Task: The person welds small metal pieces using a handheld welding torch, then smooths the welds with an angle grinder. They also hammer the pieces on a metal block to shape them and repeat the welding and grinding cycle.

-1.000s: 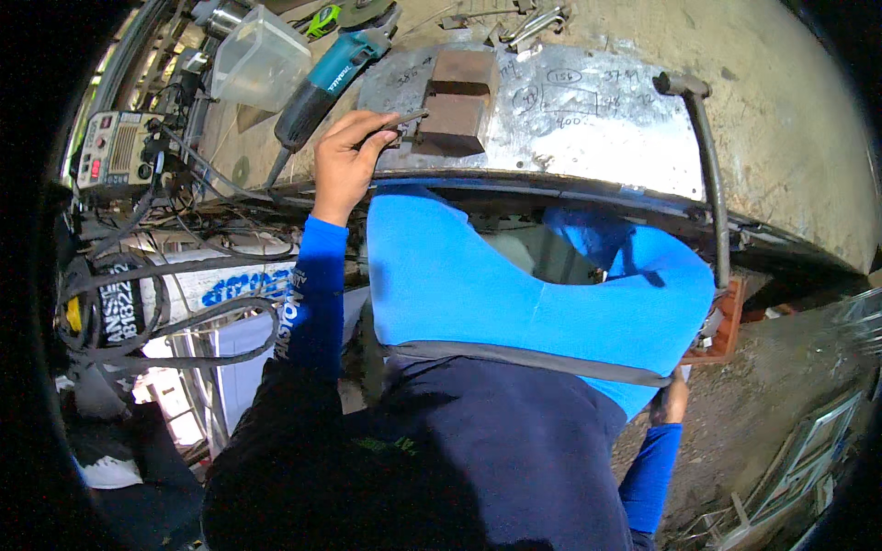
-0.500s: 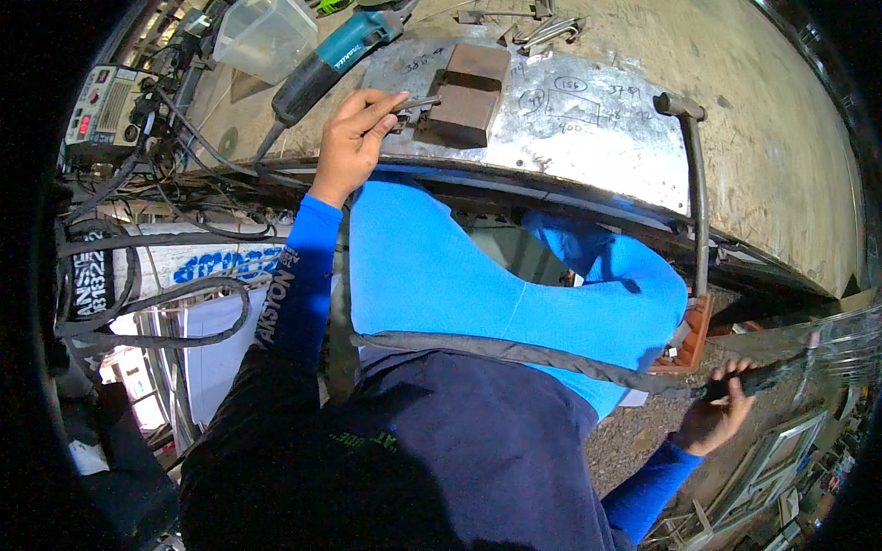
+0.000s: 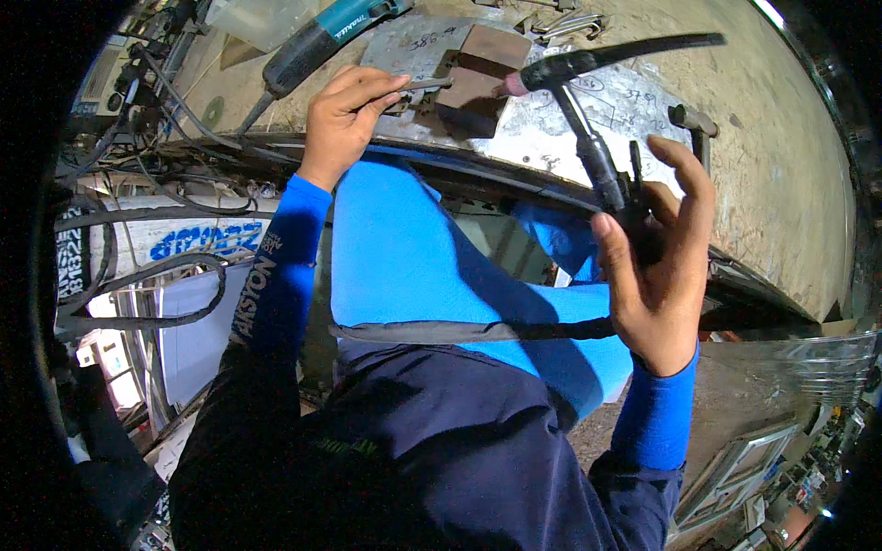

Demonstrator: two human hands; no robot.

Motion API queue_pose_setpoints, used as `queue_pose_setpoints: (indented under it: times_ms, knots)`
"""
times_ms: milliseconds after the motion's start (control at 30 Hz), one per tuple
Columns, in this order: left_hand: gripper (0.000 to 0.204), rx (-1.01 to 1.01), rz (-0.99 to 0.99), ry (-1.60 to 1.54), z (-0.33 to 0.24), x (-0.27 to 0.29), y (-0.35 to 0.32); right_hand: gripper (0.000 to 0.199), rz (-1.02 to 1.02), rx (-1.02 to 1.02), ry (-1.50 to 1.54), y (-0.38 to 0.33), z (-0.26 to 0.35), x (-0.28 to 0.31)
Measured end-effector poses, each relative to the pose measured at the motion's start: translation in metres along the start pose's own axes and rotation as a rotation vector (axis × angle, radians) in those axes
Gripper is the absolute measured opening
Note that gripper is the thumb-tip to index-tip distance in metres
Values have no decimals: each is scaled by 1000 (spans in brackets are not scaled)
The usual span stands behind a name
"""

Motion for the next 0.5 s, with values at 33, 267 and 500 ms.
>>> queue_pose_setpoints:
  times_ms: [33,267,500]
  knots:
    - [33,4,-23,-17,1,-2,-2,72,22,-15,-3,6,4,-3]
    - [37,-31,-24,18,-5,0,-4,67,77,-251,269,29,0,-11]
    - [42,-8,-33,-20,-3,0,-5,67,242,-457,518,25,-23,-20]
Point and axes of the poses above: each hand's wrist, its own y-axis towards the middle knuckle, its own x-axis out of the back of the hand, z = x × y, the point moved 2 cm from there along y, towards the middle knuckle, and after that the axes turned 14 degrees about -x, right-handed, at the moved point
